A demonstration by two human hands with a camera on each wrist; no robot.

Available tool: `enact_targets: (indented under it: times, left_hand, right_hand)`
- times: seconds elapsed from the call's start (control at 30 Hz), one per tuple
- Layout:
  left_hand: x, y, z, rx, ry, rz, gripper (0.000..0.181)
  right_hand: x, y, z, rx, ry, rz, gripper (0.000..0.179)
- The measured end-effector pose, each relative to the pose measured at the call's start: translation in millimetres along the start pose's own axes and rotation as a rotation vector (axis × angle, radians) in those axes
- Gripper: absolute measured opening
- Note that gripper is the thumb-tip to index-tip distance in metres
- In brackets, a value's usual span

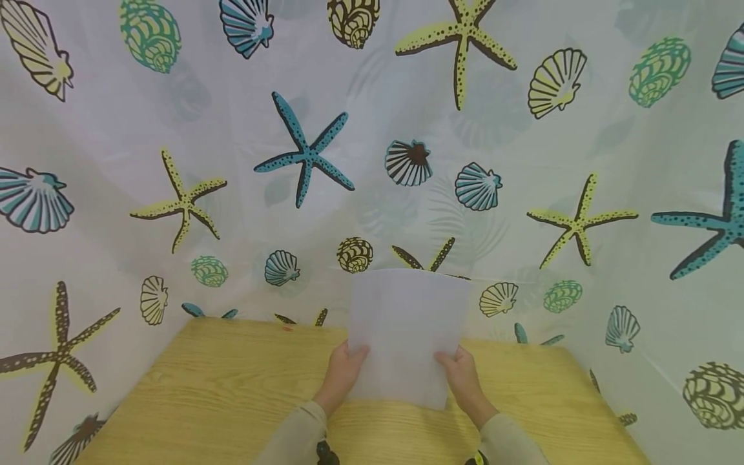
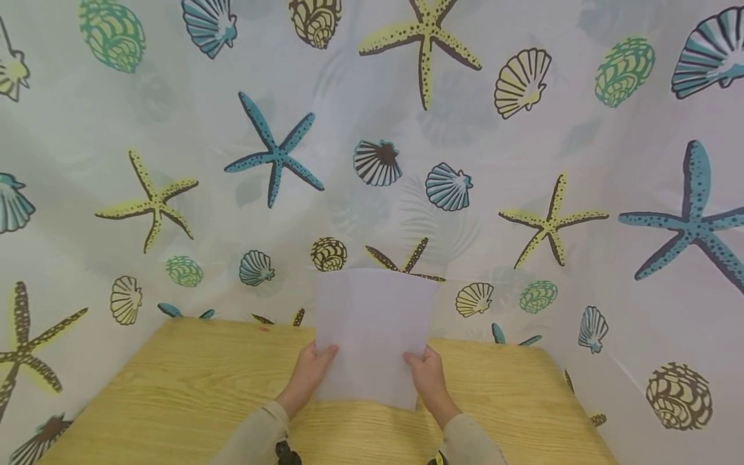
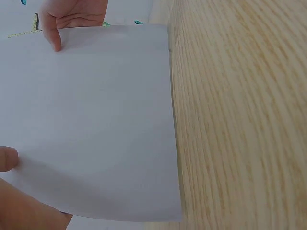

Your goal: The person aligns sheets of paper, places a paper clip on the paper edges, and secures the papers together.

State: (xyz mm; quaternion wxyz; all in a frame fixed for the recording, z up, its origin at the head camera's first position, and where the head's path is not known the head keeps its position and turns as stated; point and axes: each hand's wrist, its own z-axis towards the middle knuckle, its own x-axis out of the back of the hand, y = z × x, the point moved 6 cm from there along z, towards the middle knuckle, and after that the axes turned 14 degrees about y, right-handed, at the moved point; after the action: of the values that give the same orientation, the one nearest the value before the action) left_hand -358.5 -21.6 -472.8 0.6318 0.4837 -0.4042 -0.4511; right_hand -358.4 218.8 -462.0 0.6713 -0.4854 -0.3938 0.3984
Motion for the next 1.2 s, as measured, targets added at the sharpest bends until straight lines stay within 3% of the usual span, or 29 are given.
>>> enact_targets:
  times: [0.33,0.8,1.2]
  left_hand:
    - [4.0,1.1,-0.5,0.066,-0.001,0.031,0.041]
    - [8.4,-4.6,2.3,0.039,-0.04,0.114,0.041]
    - [10.8,-12.0,2.7,0.054,-0.066,0.137,0.039]
  right_hand:
    - [-0.7,1.3,0.1,0.014,-0.034,-0.018,0.034]
    - [-6.2,10.8,0.4,-0.003,-0.117,-0.126,0.043]
    - [-12.2,17.7,-5.3,-0.009,-0.208,-0.112,0.048]
